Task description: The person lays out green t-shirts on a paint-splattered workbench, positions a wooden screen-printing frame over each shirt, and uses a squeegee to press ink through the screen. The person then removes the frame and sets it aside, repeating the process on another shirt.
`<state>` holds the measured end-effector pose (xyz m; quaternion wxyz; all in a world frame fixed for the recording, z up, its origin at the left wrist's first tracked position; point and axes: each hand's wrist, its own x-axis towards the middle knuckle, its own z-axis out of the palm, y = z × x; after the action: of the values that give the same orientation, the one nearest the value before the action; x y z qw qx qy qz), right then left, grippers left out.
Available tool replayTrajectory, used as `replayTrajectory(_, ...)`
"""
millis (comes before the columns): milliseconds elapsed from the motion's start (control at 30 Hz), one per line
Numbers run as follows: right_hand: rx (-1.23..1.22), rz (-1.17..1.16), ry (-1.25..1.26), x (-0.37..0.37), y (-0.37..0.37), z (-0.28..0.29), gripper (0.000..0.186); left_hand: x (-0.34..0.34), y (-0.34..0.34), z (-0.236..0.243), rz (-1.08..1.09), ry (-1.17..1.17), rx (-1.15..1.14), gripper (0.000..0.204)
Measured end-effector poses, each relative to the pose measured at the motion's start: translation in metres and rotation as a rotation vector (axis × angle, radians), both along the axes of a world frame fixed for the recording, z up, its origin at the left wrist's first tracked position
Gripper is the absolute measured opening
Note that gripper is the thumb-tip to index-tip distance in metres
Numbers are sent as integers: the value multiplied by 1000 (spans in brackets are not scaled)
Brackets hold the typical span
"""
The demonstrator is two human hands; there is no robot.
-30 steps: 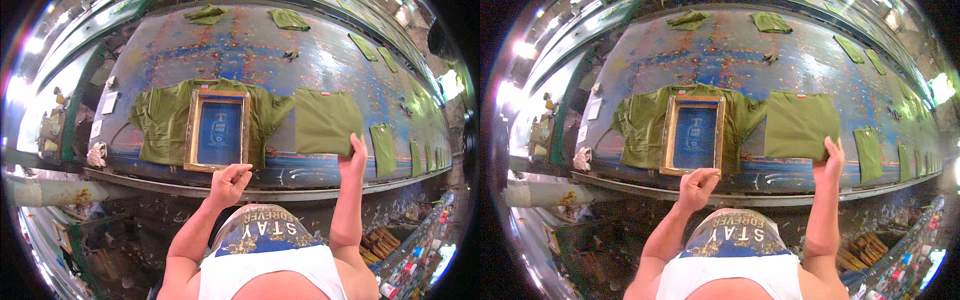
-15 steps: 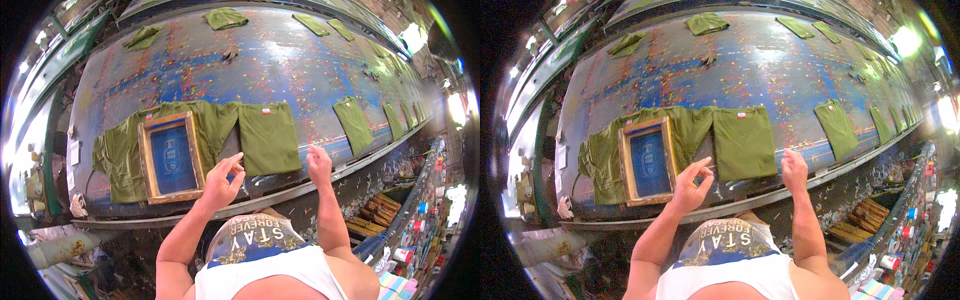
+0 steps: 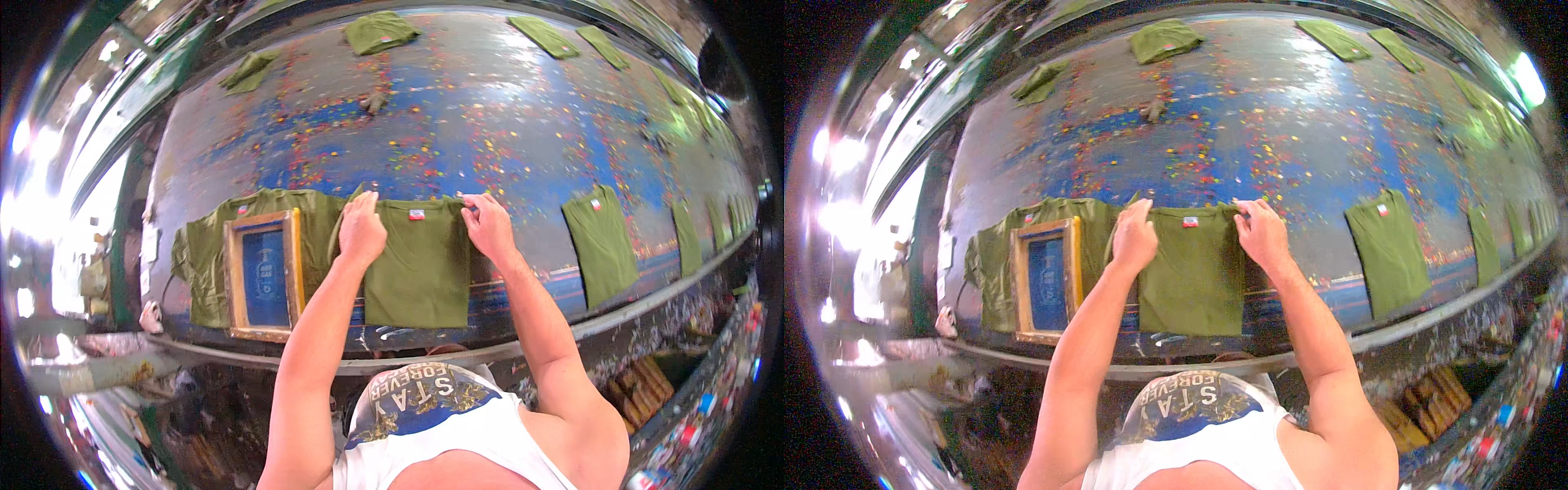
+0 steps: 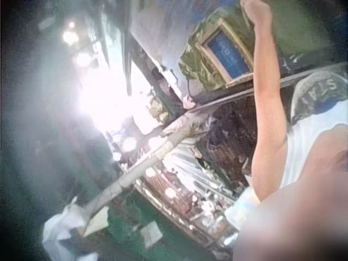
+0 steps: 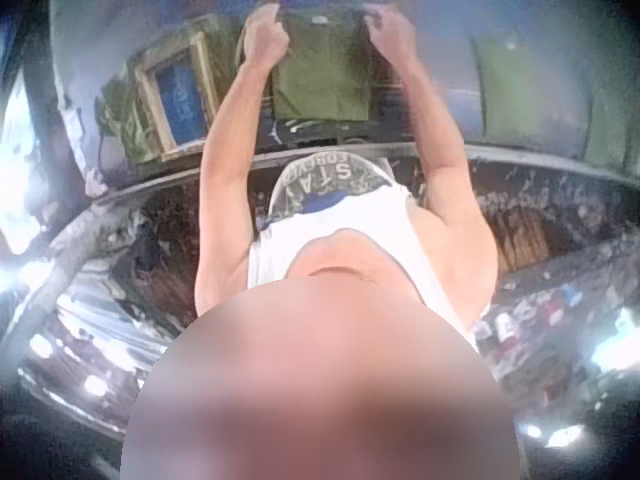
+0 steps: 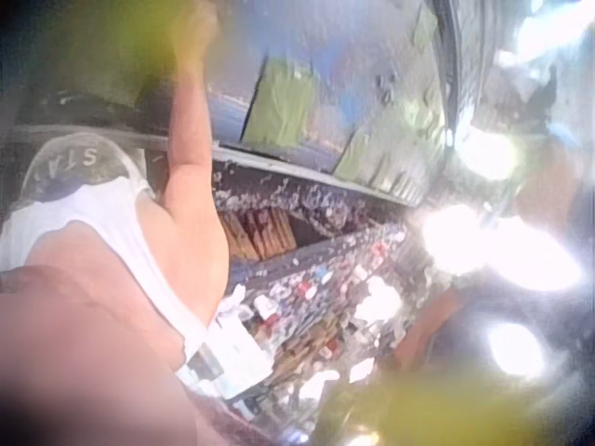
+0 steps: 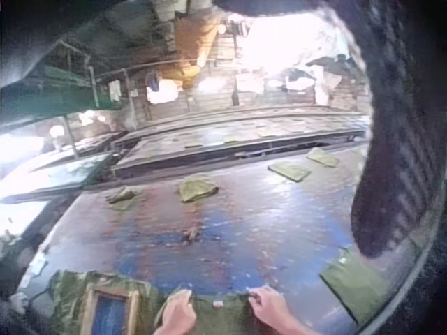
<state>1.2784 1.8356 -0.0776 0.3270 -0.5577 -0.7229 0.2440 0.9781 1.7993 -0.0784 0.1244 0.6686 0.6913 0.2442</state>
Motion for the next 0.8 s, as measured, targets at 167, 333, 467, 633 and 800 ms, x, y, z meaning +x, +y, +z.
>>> replayTrajectory(167,-43,139,-249,-5,37,0,30,0,13,13,47,65,2,37)
replayTrajectory(333,-128,163,128,2,37,10,20,-2,3,31,93,-34,3,12)
replayTrajectory(467,-223,279,541,0,34,41,11,0,-5,71,-41,-371,189,13)
replayTrajectory(633,-159,422,538,6,27,104,11,24,-22,174,-361,-1006,212,12)
replayTrajectory(800,448,302,731,41,25,177,21,37,-82,270,-391,-718,381,17)
